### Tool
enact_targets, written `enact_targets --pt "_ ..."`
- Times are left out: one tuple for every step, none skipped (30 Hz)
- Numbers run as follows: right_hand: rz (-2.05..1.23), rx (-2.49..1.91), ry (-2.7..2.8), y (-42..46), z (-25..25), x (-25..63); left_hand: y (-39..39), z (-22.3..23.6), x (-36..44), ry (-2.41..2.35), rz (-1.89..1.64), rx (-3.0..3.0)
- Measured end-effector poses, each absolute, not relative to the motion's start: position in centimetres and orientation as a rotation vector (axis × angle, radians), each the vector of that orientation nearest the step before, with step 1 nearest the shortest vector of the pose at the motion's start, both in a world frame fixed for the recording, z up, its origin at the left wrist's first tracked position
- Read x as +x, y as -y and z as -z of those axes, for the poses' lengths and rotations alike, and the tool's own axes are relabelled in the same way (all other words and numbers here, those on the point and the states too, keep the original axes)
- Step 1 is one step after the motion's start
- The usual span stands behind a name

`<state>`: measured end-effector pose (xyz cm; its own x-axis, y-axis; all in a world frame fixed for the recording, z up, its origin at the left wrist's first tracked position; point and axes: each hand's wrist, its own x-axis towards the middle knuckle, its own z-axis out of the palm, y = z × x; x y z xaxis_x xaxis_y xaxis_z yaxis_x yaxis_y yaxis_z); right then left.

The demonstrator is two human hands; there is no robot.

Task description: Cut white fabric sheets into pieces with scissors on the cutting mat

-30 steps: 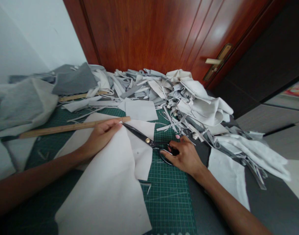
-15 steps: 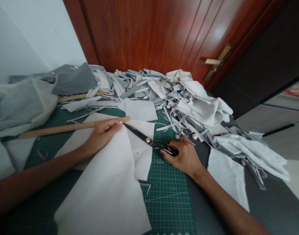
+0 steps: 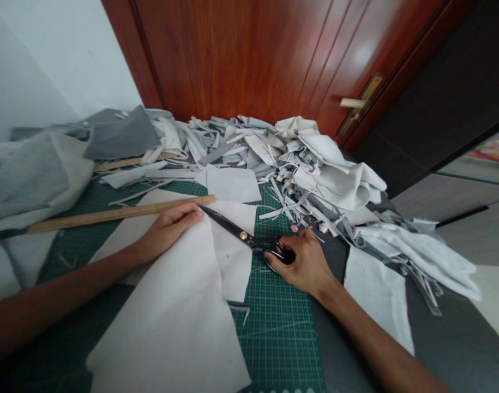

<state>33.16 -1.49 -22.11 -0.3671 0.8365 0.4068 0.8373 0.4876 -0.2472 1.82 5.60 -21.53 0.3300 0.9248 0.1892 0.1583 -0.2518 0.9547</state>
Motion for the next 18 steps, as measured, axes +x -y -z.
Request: enact_targets --pt "-0.014 -1.388 2.263 1.53 22.09 33.14 -5.57 21.57 1.82 -0.982 -1.019 1.632" --pt "-0.032 -1.396 2.27 1.56 22.05 33.12 -5.55 21.62 1.81 -0.973 -1.012 1.604" --pt "-0.052 -1.404 2.274 1.58 22.01 33.09 -5.53 21.67 1.82 -0.965 -1.006 1.576" --pt "-0.073 -1.412 2.274 1.6 21.97 33.06 -5.5 21.72 1.82 -0.959 -1.003 1.553" --pt "-0.091 -1.419 2.269 1.61 21.92 33.02 -5.48 21.76 1.82 -0.954 -1.003 1.541" --pt "-0.105 -1.423 2.261 1.62 21.88 32.99 -5.45 21.79 1.83 -0.953 -1.007 1.535" --pt "-0.117 -1.423 2.253 1.61 21.86 32.96 -5.42 21.79 1.84 -0.954 -1.011 1.53" --pt "-0.125 -1.42 2.246 1.6 21.85 32.94 -5.38 21.76 1.86 -0.956 -1.013 1.526" --pt "-0.13 -1.416 2.239 1.58 21.87 32.93 -5.35 21.71 1.87 -0.958 -1.01 1.522" --pt "-0.131 -1.412 2.233 1.56 21.91 32.92 -5.32 21.63 1.89 -0.958 -1.008 1.52" --pt "-0.129 -1.407 2.229 1.55 21.96 32.9 -5.29 21.54 1.9 -0.959 -1.002 1.522" --pt "-0.123 -1.402 2.223 1.54 22.03 32.88 -5.28 21.45 1.91 -0.96 -0.994 1.529" --pt "-0.112 -1.397 2.218 1.55 22.1 32.84 -5.28 21.36 1.91 -0.962 -0.988 1.538" --pt "-0.1 -1.393 2.212 1.57 22.17 32.78 -5.28 21.29 1.9 -0.965 -0.985 1.548" --pt "-0.088 -1.389 2.206 1.6 22.24 32.71 -5.3 21.25 1.89 -0.967 -0.984 1.556" --pt "-0.078 -1.388 2.201 1.63 22.29 32.64 -5.32 21.25 1.88 -0.969 -0.979 1.564" --pt "-0.072 -1.389 2.197 1.67 22.33 32.57 -5.35 21.27 1.86 -0.97 -0.972 1.568" --pt "-0.07 -1.393 2.195 1.71 22.36 32.52 -5.38 21.33 1.84 -0.968 -0.966 1.569"
